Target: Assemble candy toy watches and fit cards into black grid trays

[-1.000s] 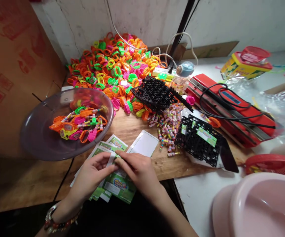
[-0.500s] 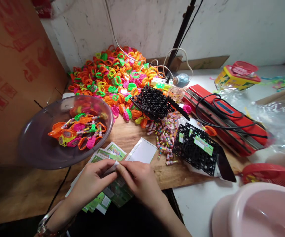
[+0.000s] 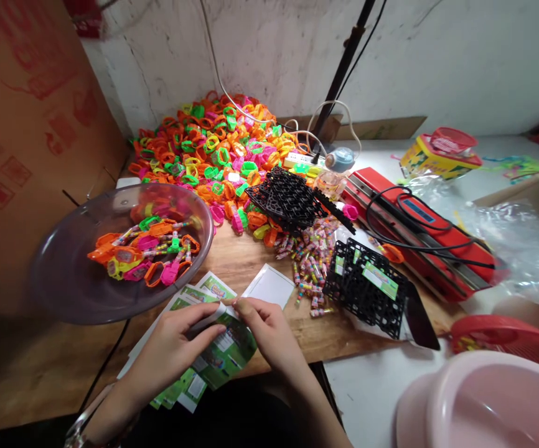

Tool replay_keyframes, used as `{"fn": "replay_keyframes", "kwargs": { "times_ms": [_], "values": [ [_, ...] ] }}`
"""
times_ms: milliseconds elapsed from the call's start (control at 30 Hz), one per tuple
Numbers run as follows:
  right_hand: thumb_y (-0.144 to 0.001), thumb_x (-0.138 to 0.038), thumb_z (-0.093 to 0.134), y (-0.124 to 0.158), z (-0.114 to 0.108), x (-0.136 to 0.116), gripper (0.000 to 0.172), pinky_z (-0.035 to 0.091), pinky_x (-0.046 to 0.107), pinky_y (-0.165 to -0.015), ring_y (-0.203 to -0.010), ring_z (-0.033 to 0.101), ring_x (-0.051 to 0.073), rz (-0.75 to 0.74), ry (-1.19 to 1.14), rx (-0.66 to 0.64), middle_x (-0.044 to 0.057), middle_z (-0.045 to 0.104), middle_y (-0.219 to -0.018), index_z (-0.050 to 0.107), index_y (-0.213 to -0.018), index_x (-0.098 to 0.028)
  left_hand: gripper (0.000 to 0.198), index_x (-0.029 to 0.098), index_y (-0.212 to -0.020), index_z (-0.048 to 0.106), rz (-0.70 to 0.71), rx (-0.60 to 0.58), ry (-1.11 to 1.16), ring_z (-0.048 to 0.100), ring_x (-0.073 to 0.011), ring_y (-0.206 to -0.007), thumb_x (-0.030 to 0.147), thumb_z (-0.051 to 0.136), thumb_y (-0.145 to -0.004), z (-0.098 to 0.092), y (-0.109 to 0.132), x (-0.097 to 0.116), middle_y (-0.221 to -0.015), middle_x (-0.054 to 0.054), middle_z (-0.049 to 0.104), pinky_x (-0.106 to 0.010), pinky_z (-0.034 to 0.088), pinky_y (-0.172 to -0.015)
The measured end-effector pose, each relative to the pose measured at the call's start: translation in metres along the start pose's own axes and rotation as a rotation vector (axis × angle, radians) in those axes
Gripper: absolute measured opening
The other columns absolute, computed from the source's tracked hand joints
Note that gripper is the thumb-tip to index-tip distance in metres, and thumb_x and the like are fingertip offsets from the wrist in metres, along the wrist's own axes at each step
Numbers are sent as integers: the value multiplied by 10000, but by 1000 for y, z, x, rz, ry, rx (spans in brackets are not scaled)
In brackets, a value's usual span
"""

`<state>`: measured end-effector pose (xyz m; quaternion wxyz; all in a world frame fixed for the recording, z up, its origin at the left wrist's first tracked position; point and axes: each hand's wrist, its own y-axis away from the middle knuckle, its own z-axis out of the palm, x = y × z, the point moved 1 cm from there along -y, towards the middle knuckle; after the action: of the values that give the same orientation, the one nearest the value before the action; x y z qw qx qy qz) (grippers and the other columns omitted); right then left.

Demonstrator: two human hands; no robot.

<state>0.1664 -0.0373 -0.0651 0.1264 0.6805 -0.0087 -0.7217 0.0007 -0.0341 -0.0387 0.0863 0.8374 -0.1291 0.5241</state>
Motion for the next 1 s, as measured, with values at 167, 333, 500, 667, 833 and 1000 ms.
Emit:
{"fn": "replay_keyframes", "kwargs": {
  "times_ms": [167,333,500,667,833,1000],
  "values": [
    [-764,-638,615,-3,5,-1,488,481,279,-657,-702,582,178,6,-46,15,24,649,-674,748,-754,-168,228,235,-959,699,169,8,-58,705,-163,-815,140,556,-808,0,-7,-1,-929,-26,754,-238,549,-771],
    [-765,-590,651,-20,2,1,472,379,218,-488,-530,487,113,0,-237,177,-14,552,-537,664,-632,-137,235,244,-939,674,368,42,-99,704,-135,-777,106,532,-812,3,-21,10,-865,-4,742,-173,541,-707],
    [-739,-393,712,-47,-79,-13,215,526,270,-574,-625,648,162,-8,-661,420,16,708,-701,686,-788,-186,171,202,-943,667,346,94,8,692,-155,-713,204,532,-839,6,-39,25,-811,-25,730,-202,544,-637],
    [-838,-270,546,-54,-177,-33,110,548,269,-541,-543,640,126,-160,-849,900,-74,681,-606,592,-742,-240,352,145,-914,697,180,48,-406,702,-173,-809,104,349,-880,21,-97,34,-862,-70,741,-233,537,-699],
    [-858,-267,514,-50,-173,-36,115,556,240,-540,-600,672,116,-183,-887,899,-63,714,-682,620,-820,-242,366,82,-1233,590,233,5,-722,702,-293,-821,158,474,-895,58,-168,55,-842,-180,719,-366,519,-712],
    [-828,-265,569,-41,-164,-13,91,579,232,-617,-688,695,116,-158,-855,839,-52,732,-742,641,-879,-243,194,86,-849,705,296,-12,-848,701,-271,-853,16,526,-822,70,-202,67,-820,-179,705,-314,502,-730]
  ]
}}
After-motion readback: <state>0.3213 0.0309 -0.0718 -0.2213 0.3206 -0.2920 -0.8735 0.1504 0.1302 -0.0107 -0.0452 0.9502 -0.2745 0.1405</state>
